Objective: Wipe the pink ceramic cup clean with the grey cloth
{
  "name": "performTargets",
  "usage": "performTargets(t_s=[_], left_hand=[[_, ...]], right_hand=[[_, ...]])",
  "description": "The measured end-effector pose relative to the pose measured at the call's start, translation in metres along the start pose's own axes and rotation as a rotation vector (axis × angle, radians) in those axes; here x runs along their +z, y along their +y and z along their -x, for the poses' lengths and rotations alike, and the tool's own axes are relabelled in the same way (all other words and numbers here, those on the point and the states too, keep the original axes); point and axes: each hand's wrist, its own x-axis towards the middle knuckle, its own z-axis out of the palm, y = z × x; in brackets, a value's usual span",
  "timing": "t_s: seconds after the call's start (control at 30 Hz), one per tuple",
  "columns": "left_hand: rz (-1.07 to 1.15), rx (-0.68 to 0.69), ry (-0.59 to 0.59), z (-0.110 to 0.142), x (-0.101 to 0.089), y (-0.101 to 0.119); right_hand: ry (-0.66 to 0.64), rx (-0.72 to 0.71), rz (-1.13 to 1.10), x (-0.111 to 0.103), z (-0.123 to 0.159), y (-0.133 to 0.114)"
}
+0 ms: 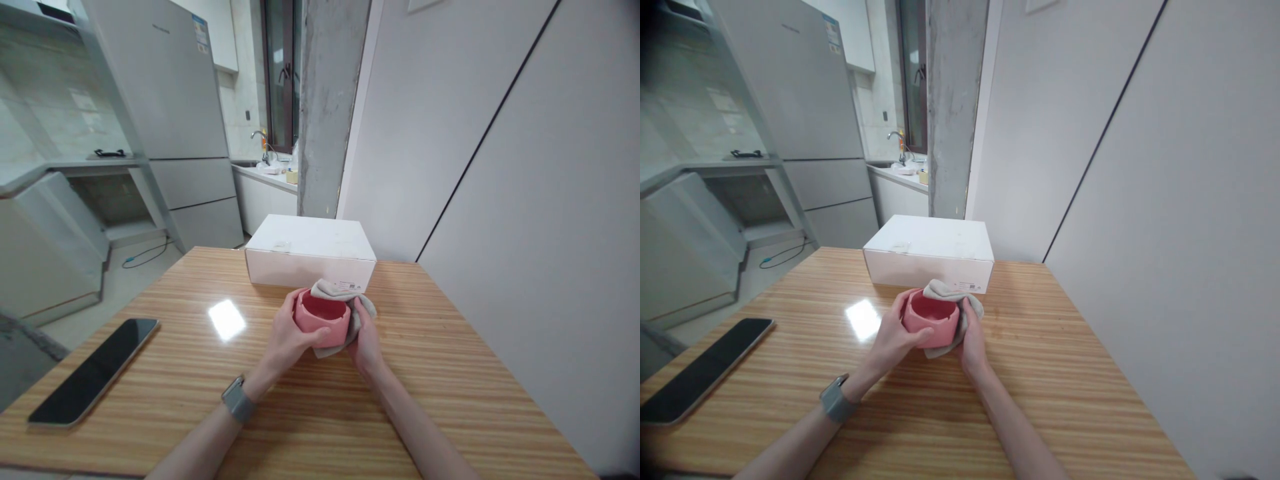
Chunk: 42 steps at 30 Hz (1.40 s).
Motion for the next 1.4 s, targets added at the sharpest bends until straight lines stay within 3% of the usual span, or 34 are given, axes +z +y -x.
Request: performTargets(t_s=[0.13,0.2,0.4,0.53,0.73,0.93,1.07,1.17,1.23,1.4], left_hand=[[-0.003,0.029,0.187,0.008,0.015,-0.001],[0.004,0.028,0.196,0.01,0.018,-0.003],[0.141,-0.053,-0.036,0.002,0.006,-0.008],[0.139,-0.167,-0.036,-0.003,0.001,-0.009],[0.35,-0.222,-0.284,-0.006,-0.004,-0.006],[0.198,-0.151,-0.08,-0.005,-0.002,-0.005],[0.033,-0.047,0.115,0.002,0.006,-0.004],[-0.028,0.007,0.195,0.006,0.011,-0.007],[-0.018,0.021,0.163,0.006,0.011,-0.01],[0.192,-0.057,-0.064,0.003,0.005,-0.012]], right_hand=[[0.018,-0.237,0.159,0.003,0.01,0.011],[0.03,-0.318,0.214,0.002,0.013,0.015],[0.161,-0.125,0.091,-0.011,-0.003,0.013],[0.086,-0.037,0.074,-0.016,-0.01,0.006],[-0.055,0.022,0.073,-0.009,-0.003,0.002],[-0.061,-0.046,0.074,-0.003,0.002,0.007],[-0.008,-0.159,0.117,-0.002,0.008,0.018],[0.004,-0.256,0.166,-0.003,0.011,0.026],[0.017,-0.279,0.181,-0.005,0.01,0.026],[0.153,-0.21,0.121,-0.014,-0.002,0.011]])
